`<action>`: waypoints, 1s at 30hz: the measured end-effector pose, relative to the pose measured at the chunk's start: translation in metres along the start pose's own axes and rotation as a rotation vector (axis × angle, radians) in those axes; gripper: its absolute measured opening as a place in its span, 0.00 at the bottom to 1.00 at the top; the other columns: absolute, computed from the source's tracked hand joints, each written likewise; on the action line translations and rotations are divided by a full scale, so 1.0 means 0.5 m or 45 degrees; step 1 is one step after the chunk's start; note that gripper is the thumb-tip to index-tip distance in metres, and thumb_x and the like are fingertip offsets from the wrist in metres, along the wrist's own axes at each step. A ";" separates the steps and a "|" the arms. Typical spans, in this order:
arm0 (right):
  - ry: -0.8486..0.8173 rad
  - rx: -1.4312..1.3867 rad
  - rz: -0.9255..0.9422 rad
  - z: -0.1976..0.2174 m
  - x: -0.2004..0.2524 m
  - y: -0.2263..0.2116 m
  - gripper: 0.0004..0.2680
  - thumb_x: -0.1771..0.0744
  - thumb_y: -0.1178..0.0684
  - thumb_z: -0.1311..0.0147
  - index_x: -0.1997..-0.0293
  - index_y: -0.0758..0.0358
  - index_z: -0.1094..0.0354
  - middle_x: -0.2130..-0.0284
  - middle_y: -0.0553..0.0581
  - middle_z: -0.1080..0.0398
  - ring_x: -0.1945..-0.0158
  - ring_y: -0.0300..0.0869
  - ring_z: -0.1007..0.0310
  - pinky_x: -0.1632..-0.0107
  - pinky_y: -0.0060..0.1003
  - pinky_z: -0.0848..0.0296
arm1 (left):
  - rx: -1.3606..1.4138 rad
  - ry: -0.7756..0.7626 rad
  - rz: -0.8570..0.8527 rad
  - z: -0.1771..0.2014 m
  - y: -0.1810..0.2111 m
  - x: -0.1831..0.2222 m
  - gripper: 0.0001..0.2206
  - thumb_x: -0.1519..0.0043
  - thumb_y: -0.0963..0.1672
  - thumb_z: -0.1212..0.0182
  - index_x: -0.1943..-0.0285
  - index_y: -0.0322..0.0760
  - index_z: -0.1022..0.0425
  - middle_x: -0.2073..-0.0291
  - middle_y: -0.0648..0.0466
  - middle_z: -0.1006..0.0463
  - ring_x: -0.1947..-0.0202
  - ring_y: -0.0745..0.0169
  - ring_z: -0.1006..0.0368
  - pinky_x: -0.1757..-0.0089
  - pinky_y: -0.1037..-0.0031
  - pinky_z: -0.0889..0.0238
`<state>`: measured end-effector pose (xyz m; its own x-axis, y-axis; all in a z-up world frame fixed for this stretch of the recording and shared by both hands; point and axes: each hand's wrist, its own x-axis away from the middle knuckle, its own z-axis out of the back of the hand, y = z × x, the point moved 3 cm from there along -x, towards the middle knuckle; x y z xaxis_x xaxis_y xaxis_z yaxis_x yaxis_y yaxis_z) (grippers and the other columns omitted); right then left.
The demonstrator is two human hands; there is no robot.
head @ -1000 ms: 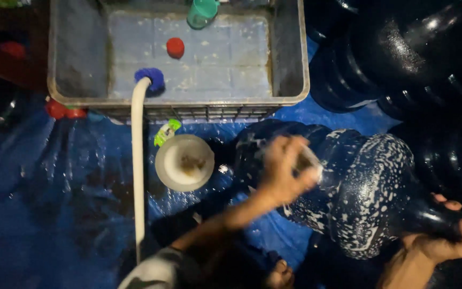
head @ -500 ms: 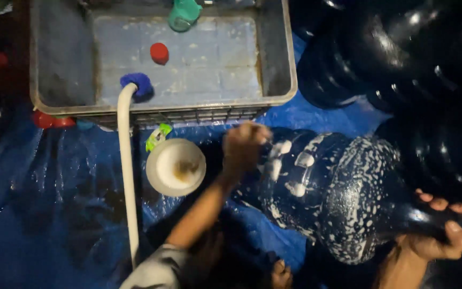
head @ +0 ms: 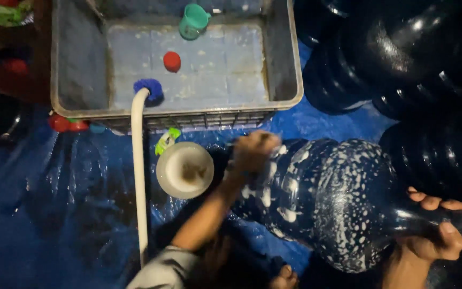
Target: Scrubbing and rinsing large water jugs with soap and a hose in a water production facility.
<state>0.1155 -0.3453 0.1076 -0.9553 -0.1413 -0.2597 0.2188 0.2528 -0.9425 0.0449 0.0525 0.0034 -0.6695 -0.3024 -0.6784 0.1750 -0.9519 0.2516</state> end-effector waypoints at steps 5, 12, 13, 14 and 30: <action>-0.096 -0.010 0.044 -0.021 -0.007 0.003 0.15 0.34 0.45 0.59 0.42 0.47 0.36 0.58 0.46 0.28 0.47 0.41 0.26 0.26 0.43 0.26 | 1.376 -0.504 0.467 0.181 0.142 -0.139 0.26 0.37 0.52 0.41 0.34 0.34 0.31 0.45 0.41 0.31 0.50 0.47 0.28 0.47 0.64 0.32; 0.067 -0.076 -0.040 -0.011 -0.005 0.003 0.15 0.34 0.43 0.58 0.41 0.42 0.32 0.57 0.42 0.28 0.46 0.38 0.28 0.25 0.39 0.28 | -0.117 -0.129 0.021 0.051 0.037 -0.017 0.10 0.42 0.46 0.37 0.52 0.58 0.23 0.55 0.54 0.26 0.71 0.52 0.35 0.68 0.60 0.37; 0.136 -0.038 -0.035 -0.028 -0.012 -0.001 0.13 0.34 0.42 0.55 0.44 0.43 0.34 0.59 0.43 0.29 0.47 0.39 0.27 0.27 0.39 0.26 | 0.493 -0.303 0.348 0.100 0.074 -0.067 0.17 0.42 0.50 0.41 0.46 0.45 0.25 0.54 0.46 0.27 0.62 0.47 0.35 0.61 0.56 0.38; 0.203 0.010 -0.037 -0.040 -0.016 -0.011 0.12 0.34 0.41 0.53 0.47 0.44 0.36 0.61 0.44 0.30 0.48 0.41 0.26 0.29 0.38 0.24 | 1.117 -0.476 0.675 0.146 0.123 -0.106 0.28 0.43 0.55 0.46 0.41 0.32 0.27 0.53 0.37 0.27 0.53 0.42 0.34 0.53 0.53 0.40; 0.280 -0.039 0.027 0.010 -0.014 -0.016 0.07 0.32 0.43 0.49 0.52 0.42 0.29 0.64 0.41 0.29 0.53 0.33 0.27 0.34 0.34 0.23 | 1.331 -0.332 0.392 0.149 0.157 -0.036 0.36 0.41 0.63 0.55 0.32 0.39 0.36 0.39 0.37 0.47 0.38 0.33 0.47 0.44 0.39 0.47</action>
<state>0.1214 -0.3511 0.1157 -0.9717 0.0753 -0.2241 0.2363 0.2831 -0.9295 0.0171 -0.0129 0.0866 -0.8544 -0.3812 -0.3530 -0.2513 -0.2914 0.9230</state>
